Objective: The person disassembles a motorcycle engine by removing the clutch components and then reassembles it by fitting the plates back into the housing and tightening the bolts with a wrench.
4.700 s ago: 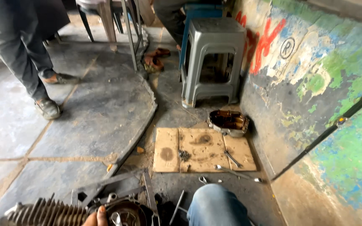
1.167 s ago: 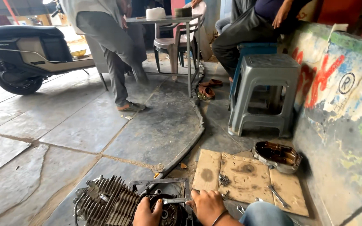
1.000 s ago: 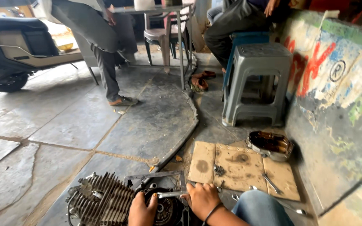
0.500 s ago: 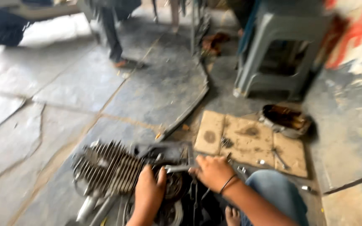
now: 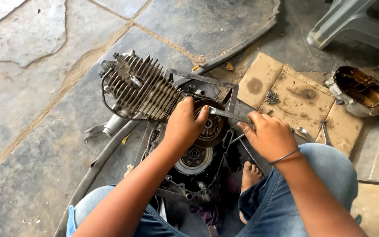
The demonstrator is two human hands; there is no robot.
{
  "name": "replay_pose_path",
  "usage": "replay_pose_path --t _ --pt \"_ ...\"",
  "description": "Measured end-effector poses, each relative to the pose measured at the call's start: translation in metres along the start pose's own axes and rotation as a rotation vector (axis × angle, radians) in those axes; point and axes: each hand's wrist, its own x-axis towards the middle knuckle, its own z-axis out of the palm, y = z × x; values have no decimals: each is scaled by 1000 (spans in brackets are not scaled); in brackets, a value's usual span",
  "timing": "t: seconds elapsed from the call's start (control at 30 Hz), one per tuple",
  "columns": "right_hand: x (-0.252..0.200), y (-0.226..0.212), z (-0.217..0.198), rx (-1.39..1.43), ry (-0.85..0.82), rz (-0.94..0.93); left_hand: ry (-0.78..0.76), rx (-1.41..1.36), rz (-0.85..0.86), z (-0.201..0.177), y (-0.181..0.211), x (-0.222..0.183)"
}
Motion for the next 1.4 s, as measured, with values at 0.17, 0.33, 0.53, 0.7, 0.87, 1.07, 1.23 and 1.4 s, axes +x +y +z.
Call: replay_pose_path --t 0.17,0.33,0.53,0.7,0.87,1.07,1.23,1.4 --pt "12 2 13 194 107 -89 -209 -54 -205 -34 16 12" --pt "15 2 4 172 168 -119 -132 -78 -185 -37 6 17" --pt "-12 32 4 378 147 -42 -109 -16 -45 -41 -1 6" --pt "-13 47 13 310 87 45 -175 30 -51 -41 4 9" --pt "-2 27 12 286 -58 101 -282 195 -117 -39 5 12" --pt "-7 17 17 170 -204 278 -305 152 -159 -39 7 15" --pt "-57 15 46 355 -252 269 -324 236 -151 -35 8 21" --pt "-50 21 24 361 -95 220 -381 251 -169 -36 5 18"
